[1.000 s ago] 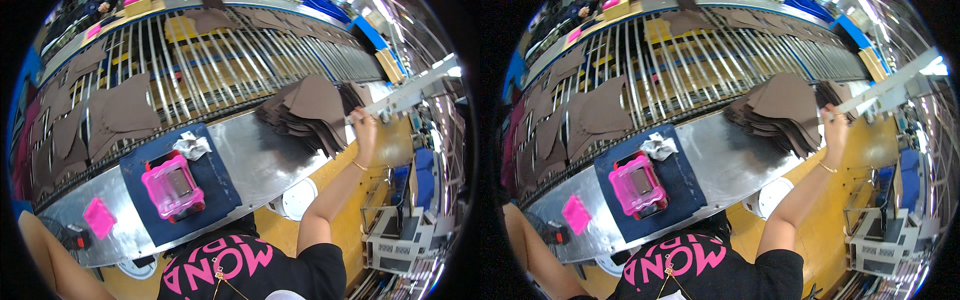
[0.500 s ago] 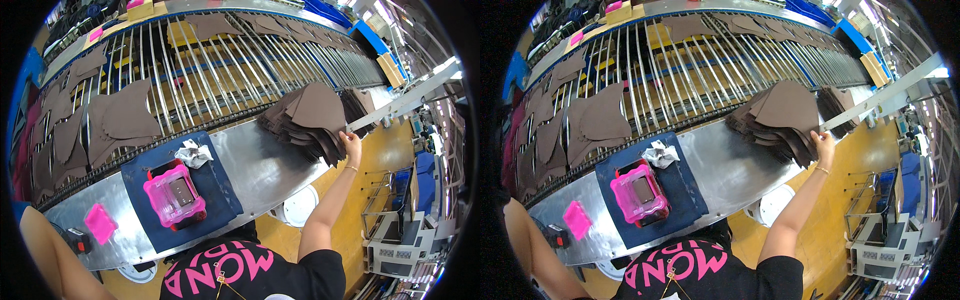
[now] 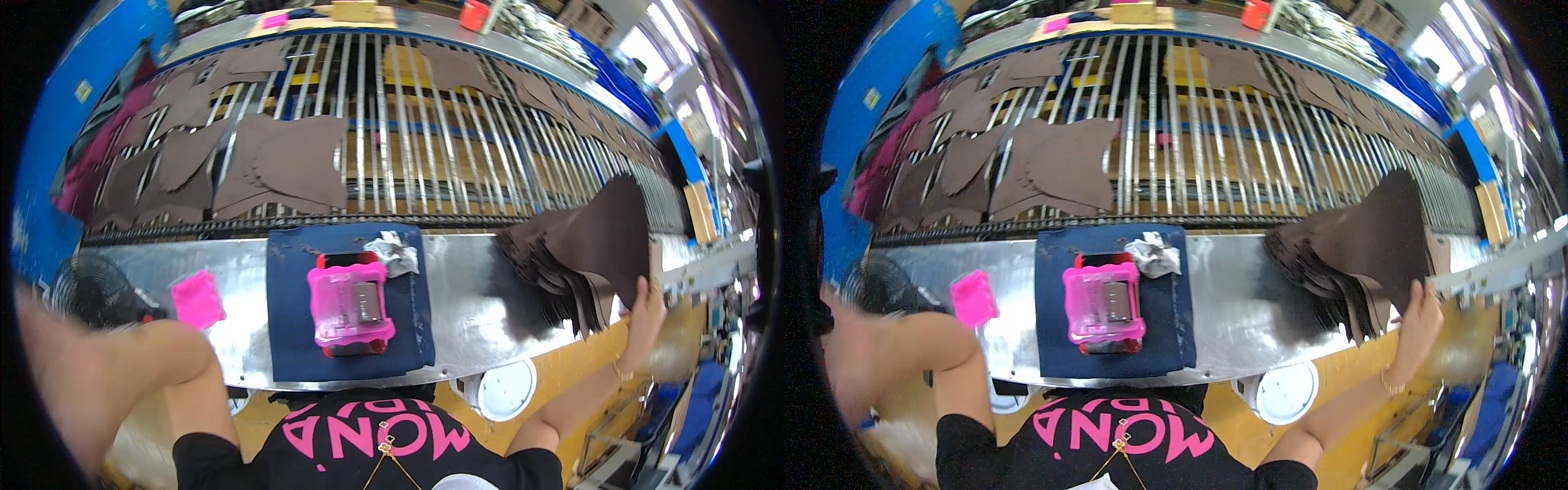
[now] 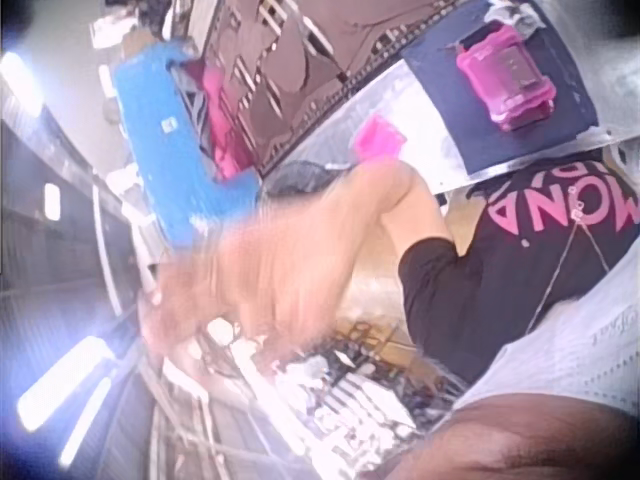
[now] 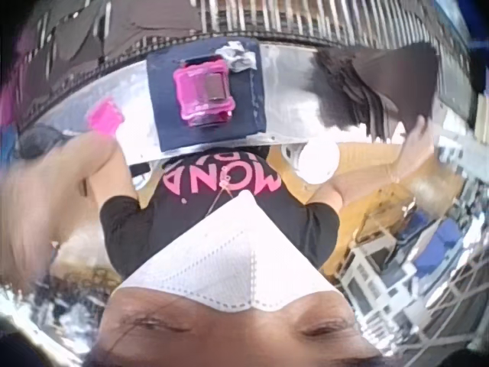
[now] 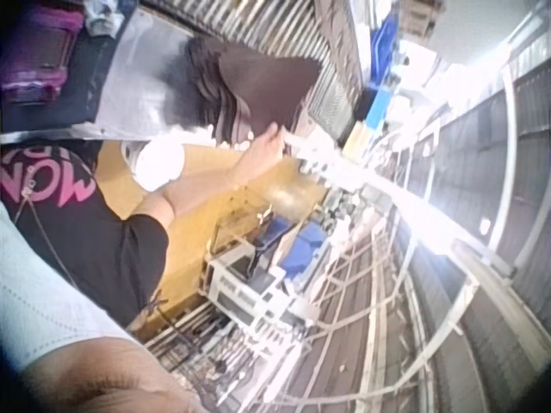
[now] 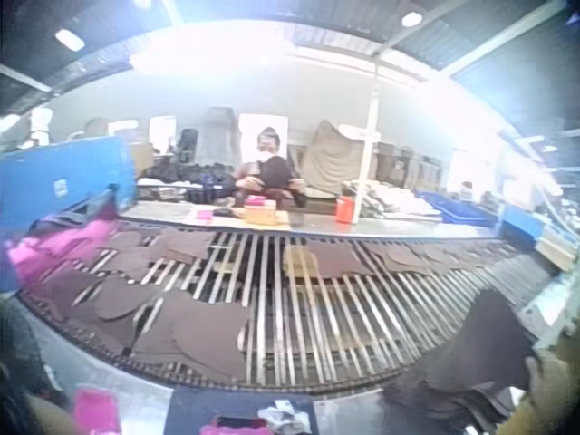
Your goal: The person repeatedly picks up brown fabric pieces from a conveyor belt, briefly inspects them, and places them into a stack on the right side of the workstation. The person handles the pieces one at a time throughout the clip.
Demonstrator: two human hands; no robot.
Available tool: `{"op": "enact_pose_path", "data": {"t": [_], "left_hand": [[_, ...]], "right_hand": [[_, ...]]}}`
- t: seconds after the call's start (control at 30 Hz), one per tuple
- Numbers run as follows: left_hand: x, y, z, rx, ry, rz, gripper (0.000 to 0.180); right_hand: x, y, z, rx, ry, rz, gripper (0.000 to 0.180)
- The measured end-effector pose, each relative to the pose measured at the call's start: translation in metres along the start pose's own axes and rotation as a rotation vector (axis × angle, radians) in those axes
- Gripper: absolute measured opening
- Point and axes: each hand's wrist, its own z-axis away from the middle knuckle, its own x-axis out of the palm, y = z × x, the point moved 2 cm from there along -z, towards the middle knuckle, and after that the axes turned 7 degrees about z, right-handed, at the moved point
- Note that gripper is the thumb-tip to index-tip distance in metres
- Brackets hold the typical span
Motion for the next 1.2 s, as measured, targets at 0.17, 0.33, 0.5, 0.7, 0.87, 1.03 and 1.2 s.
{"op": "enact_pose_path", "data": {"t": [0.17, 0.33, 0.5, 0.7, 0.87, 1.03, 1.2], "left_hand": [[0.028, -0.058, 0.104, -1.004, -0.049, 0.070, 0.078], [0.017, -0.045, 0.155, -1.318, -0.165, 0.200, 0.058], [-0.048, -0.008, 0.122, -1.508, -0.084, 0.086, 0.020], [-0.108, 0.034, 0.105, -1.212, -0.091, -0.368, 0.011], [-0.107, 0.040, 0.109, -1.211, -0.163, -0.428, 0.010], [-0.092, 0.030, 0.136, -1.409, -0.262, -0.335, 0.007], [-0.047, 0.006, 0.172, -1.318, -0.584, -0.353, 0.004]], "right_hand": [[-0.017, -0.077, 0.039, 0.010, 0.000, -0.727, 0.041], [0.048, -0.180, 0.095, -0.204, -0.309, -1.259, 0.041], [0.081, -0.235, 0.136, -0.426, -0.618, -1.380, 0.027], [0.112, -0.258, 0.162, -0.879, -0.511, -1.012, 0.011], [0.115, -0.257, 0.169, -0.915, -0.553, -0.951, 0.013], [0.122, -0.221, 0.155, -0.971, -0.420, -0.863, 0.021], [0.146, -0.160, 0.148, -0.902, -0.365, -0.645, 0.010]]}}
